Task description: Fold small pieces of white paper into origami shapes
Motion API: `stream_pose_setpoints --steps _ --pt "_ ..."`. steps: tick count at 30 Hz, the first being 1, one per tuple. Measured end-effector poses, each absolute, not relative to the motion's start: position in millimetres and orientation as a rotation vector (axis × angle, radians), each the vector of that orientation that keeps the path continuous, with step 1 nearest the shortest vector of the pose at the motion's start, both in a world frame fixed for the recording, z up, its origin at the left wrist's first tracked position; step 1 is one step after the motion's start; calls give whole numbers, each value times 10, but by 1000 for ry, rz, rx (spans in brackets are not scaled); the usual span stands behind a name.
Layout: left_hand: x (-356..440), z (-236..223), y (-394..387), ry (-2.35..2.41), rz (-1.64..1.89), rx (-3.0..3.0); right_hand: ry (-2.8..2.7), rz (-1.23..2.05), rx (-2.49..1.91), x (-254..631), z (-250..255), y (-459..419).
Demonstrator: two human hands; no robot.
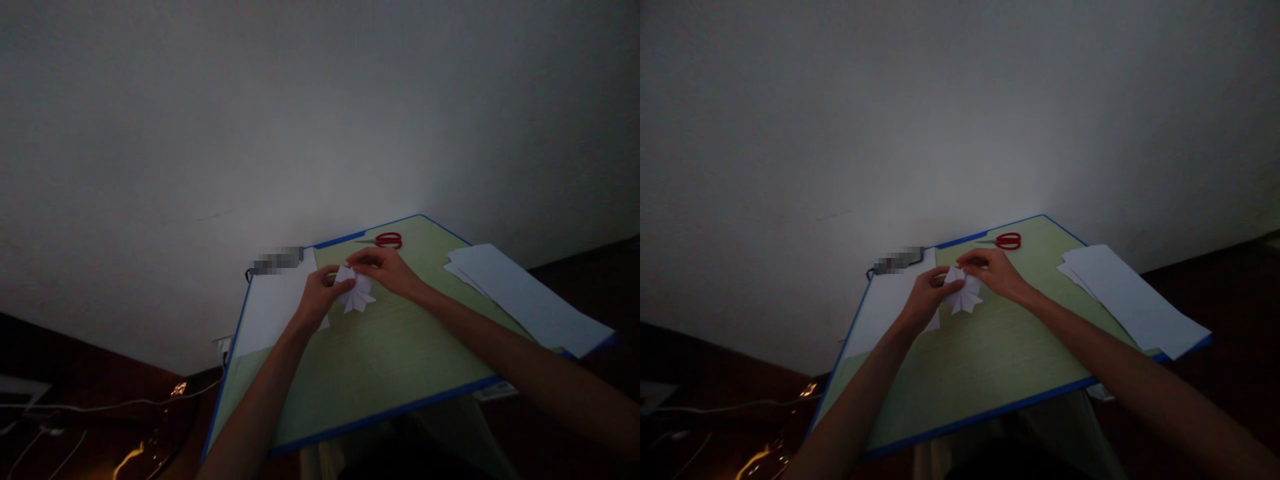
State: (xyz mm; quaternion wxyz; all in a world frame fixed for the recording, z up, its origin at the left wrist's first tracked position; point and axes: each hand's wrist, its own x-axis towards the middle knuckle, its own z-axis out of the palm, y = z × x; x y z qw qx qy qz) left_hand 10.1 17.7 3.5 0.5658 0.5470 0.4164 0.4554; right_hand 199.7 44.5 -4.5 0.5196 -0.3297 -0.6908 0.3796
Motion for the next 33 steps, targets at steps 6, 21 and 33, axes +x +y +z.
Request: stream_pose_setpoints --steps 6,21,33 --pt "94 -8 216 993 1091 1328 -1660 870 -843 1988 -76 454" --pt "116 22 177 1025 1070 1357 -1689 774 -836 1981 -111 477" --pt "119 15 188 1010 1094 1344 -1674 795 -831 1980 -107 454"
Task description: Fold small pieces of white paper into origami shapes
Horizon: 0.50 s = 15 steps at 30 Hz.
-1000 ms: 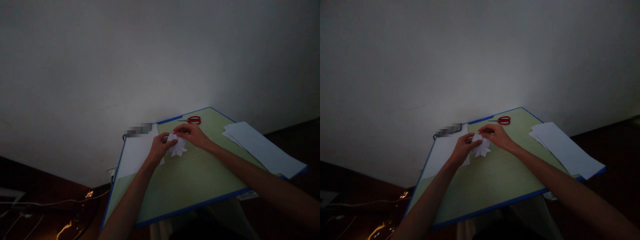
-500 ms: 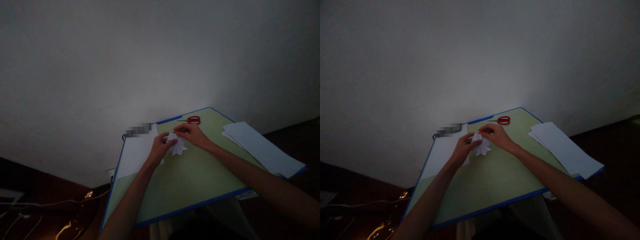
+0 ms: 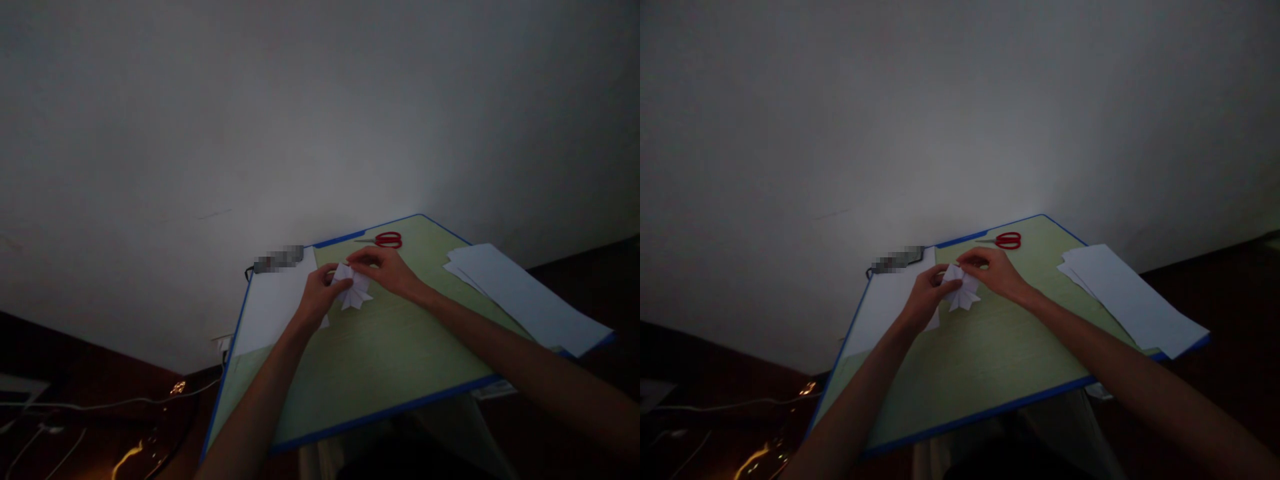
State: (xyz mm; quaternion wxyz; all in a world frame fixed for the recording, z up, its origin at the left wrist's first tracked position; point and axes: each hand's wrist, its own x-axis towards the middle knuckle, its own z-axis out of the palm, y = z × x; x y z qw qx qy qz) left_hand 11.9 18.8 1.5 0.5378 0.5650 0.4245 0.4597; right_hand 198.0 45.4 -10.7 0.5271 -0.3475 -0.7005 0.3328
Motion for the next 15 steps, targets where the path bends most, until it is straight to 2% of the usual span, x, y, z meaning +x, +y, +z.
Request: stream_pose_setpoints --steps 15 --pt "109 27 184 1016 1105 1310 -1823 852 -889 2019 -55 416"
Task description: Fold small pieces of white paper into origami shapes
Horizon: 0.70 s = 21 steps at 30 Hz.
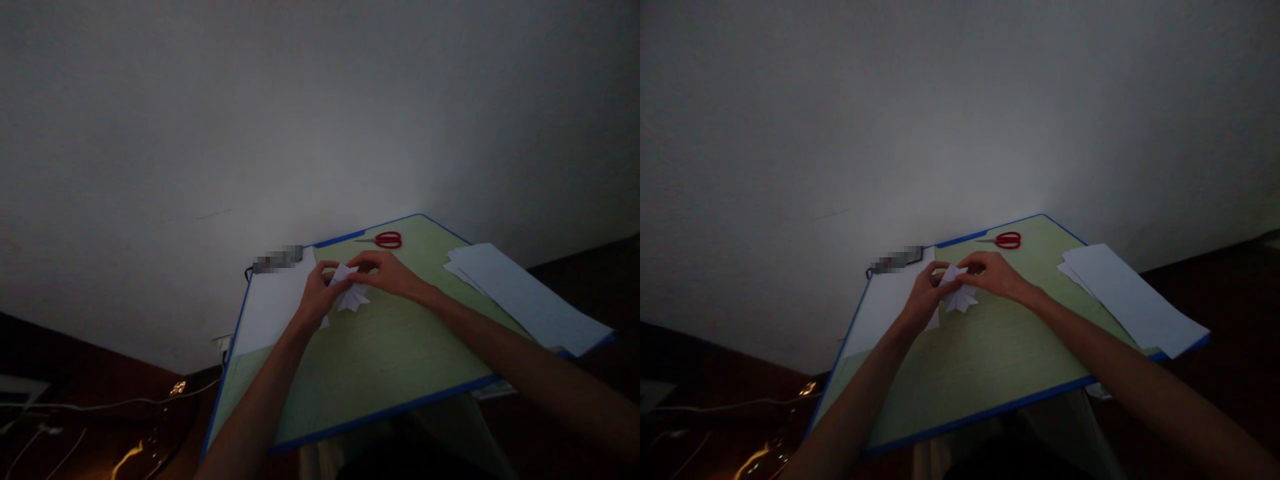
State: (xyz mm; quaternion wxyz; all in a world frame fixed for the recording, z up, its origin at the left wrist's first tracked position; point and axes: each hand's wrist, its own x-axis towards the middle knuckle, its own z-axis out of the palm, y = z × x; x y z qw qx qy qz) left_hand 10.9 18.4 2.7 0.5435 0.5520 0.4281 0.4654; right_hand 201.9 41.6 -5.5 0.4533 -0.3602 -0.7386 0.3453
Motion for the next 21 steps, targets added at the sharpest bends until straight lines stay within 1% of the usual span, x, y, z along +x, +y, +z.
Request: stream_pose_setpoints --steps 6,16,21 --pt "93 24 186 984 1083 1355 -1823 939 -886 2046 -69 450" --pt "110 69 144 964 1071 1321 -1829 968 -849 2067 -68 485" --pt "103 70 143 962 1052 1348 -1833 1036 -867 2086 -71 478"
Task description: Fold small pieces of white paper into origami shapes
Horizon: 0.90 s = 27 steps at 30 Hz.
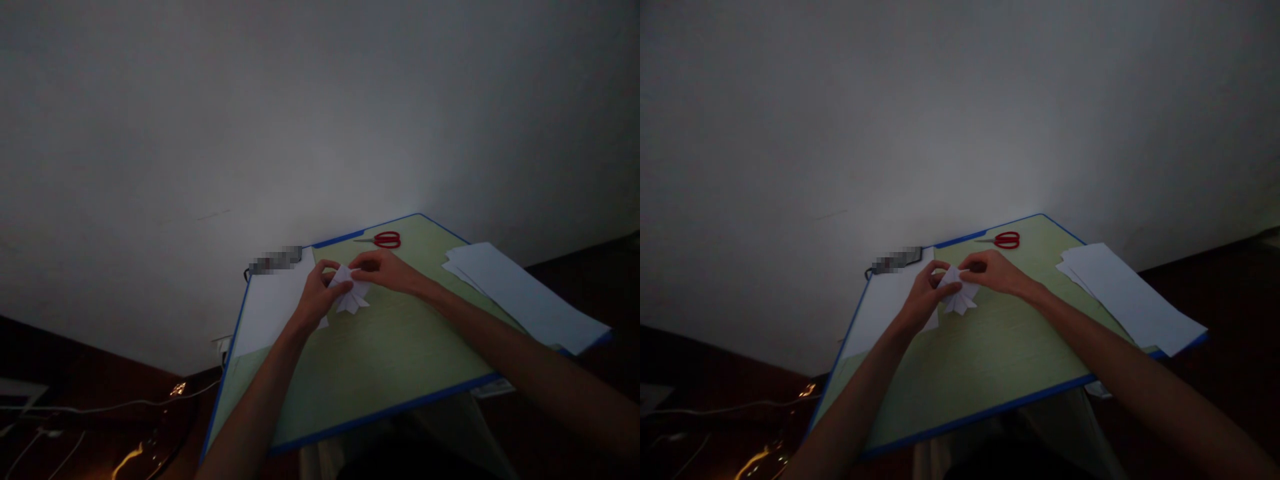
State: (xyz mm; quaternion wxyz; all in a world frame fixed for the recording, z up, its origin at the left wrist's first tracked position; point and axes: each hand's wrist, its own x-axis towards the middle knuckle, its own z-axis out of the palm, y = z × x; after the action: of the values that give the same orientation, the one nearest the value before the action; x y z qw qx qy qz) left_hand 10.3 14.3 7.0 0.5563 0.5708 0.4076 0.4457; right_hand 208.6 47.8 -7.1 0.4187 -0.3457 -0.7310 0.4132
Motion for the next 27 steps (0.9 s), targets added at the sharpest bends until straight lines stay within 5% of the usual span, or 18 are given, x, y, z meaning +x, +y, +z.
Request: stream_pose_setpoints --steps 27 --pt "91 110 121 928 1013 1349 -1942 1071 -859 2093 -28 434"
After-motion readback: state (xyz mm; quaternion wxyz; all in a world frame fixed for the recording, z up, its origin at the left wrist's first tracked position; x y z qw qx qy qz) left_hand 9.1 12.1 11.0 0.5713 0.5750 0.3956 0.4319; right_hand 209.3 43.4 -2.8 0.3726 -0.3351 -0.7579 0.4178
